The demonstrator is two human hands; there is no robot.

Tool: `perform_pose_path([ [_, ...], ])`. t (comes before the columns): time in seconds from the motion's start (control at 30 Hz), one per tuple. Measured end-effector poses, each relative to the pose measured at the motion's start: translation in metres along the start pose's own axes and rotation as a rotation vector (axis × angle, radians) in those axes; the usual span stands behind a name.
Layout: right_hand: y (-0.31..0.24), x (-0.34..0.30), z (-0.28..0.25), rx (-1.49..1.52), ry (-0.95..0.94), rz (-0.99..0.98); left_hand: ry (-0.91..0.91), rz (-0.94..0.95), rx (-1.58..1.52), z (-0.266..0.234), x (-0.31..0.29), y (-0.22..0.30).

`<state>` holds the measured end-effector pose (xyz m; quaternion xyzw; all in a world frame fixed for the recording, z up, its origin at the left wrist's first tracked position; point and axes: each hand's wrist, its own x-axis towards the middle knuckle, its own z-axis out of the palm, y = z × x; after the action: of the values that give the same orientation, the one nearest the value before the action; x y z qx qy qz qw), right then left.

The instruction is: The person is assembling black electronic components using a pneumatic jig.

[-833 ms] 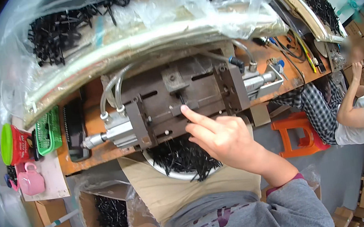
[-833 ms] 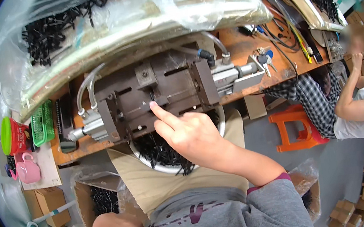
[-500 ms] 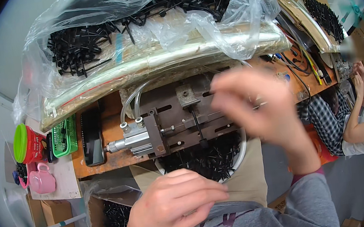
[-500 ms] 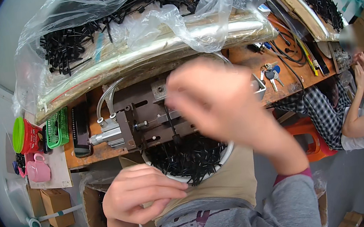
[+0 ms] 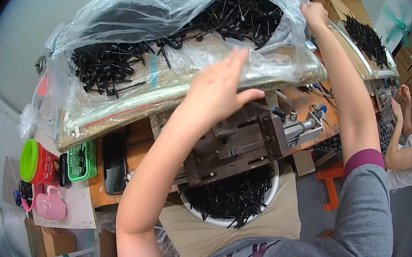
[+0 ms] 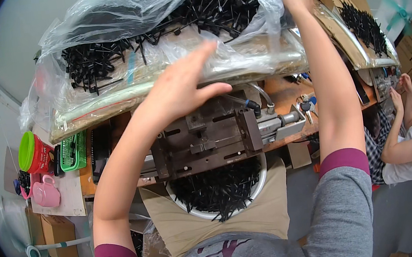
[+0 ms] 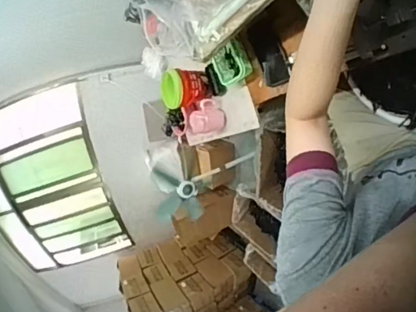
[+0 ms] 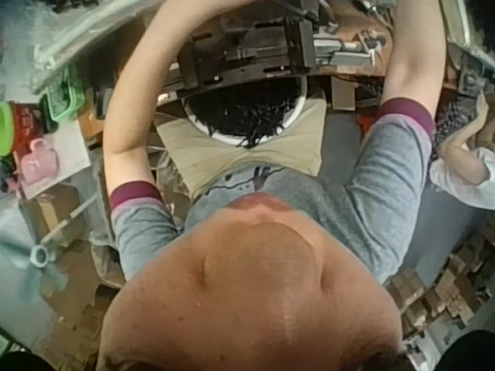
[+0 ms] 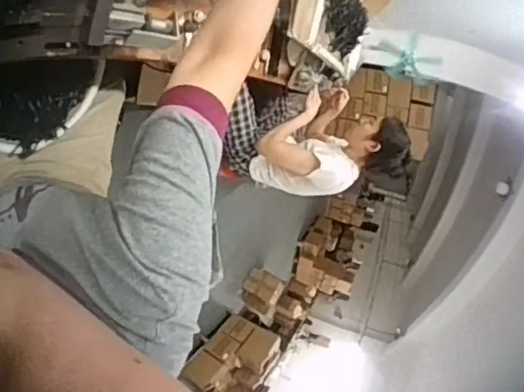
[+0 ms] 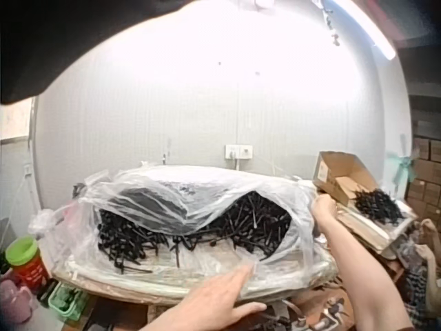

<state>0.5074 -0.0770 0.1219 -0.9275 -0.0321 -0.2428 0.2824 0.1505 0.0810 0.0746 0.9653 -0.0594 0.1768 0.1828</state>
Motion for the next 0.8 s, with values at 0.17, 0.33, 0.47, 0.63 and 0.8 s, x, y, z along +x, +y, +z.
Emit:
perform_pose_path([
  [0.17,-0.089,0.094,-0.005,0.627,0.082,0.172,0.001,0.145,0.049,0.044,0.023,0.006],
  [0.33,-0.255,0.064,-0.013,1.612,-0.409,-0.222,-0.133,0.166,-0.074,0.065,0.066,0.011],
  [0.47,-0.31,-0.042,-0.032,1.688,-0.904,-0.541,-0.203,0.238,-0.129,0.085,0.116,0.007],
  [0.63,-0.23,-0.066,0.004,1.034,-0.962,-0.68,-0.091,0.241,-0.287,0.102,0.138,0.039],
  [0.8,-0.163,-0.036,-0.033,1.267,-0.807,-0.461,0.091,0.407,0.069,0.079,0.089,0.031],
])
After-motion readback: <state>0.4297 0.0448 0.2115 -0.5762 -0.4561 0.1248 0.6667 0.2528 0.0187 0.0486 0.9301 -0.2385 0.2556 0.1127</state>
